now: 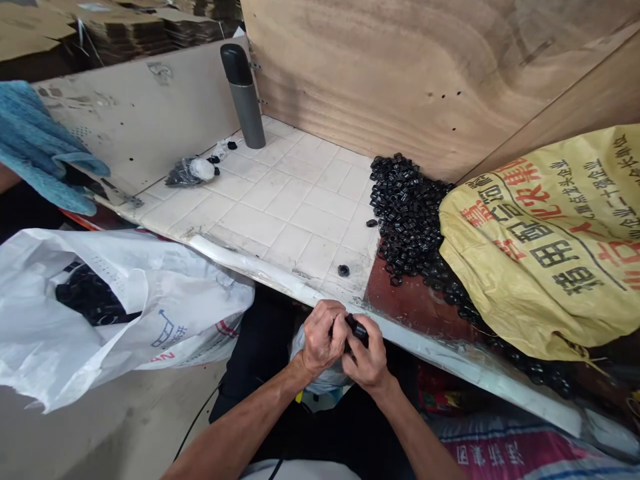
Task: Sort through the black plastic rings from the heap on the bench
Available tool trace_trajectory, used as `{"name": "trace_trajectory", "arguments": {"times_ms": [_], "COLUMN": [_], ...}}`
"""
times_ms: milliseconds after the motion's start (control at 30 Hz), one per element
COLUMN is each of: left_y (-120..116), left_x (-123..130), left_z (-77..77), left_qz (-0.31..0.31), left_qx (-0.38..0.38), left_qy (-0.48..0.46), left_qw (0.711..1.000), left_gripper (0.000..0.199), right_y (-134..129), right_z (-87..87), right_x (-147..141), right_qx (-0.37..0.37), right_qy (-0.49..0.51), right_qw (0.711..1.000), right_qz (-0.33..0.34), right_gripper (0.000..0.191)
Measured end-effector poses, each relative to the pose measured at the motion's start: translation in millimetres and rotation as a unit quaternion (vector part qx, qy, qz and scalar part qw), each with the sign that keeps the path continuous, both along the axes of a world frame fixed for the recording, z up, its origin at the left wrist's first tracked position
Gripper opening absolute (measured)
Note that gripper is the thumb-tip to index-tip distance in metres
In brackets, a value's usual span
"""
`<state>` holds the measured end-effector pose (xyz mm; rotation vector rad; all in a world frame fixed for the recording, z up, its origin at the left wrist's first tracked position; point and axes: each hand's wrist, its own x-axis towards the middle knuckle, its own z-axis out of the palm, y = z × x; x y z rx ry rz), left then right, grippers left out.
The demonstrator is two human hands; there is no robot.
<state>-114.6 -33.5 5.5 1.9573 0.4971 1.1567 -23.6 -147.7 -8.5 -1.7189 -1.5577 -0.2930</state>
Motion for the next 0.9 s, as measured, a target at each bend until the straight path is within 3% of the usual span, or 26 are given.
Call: {"name": "trace_trajectory", "arguments": {"times_ms": [200,333,433,500,600,667,733,800,833,900], "left_y": [-17.4,-28.8,-30.6,-27.6,-20.1,-16.0,-13.4,-11.1,-9.5,-4.8], "left_x": [-18.0,-20.0,-25.2,-32.9,-48.0,-56.7,-61.8,-62.2,-60.7,-55.0], "left_z": [-41.2,-75.8,-96.7,-102.0,-94.4,-83.8,-75.3,-73.5,-75.7,-85.6], "left_qz": [-0.003,-0.035,-0.091,-0.134,-0.178,-0.190,-0.175,-0.125,-0.088,-0.011], "left_qx": [0.105,0.172,0.219,0.232,0.220,0.197,0.156,0.108,0.088,0.059], "left_qy": [0.033,0.075,0.115,0.150,0.161,0.146,0.139,0.161,0.190,0.296], "left_qw": [0.994,0.982,0.965,0.952,0.945,0.951,0.962,0.973,0.974,0.953], "left_gripper": [0.017,0.021,0.028,0.031,0.031,0.030,0.028,0.025,0.022,0.018], "right_y": [-33.8,-30.5,-21.4,-20.5,-32.6,-42.5,-41.4,-20.7,-3.0,40.1], "right_z": [-61.0,-95.2,-110.2,-110.1,-84.4,-49.2,-6.2,33.0,47.5,62.9], "right_x": [-7.5,-7.7,-6.2,-5.2,-8.0,-12.8,-15.2,-9.3,-2.1,18.6], "right_qx": [-0.069,-0.221,-0.273,-0.282,-0.289,-0.273,-0.190,-0.101,-0.083,-0.114], "right_qy": [-0.008,0.074,0.112,0.124,0.140,0.152,0.180,0.152,0.130,0.105], "right_qw": [0.997,0.972,0.955,0.951,0.947,0.949,0.965,0.983,0.988,0.984], "right_qz": [-0.024,0.022,0.019,0.003,-0.022,-0.030,-0.002,-0.001,-0.030,-0.087], "right_gripper": [0.031,0.026,0.026,0.026,0.027,0.030,0.025,0.027,0.030,0.038]}}
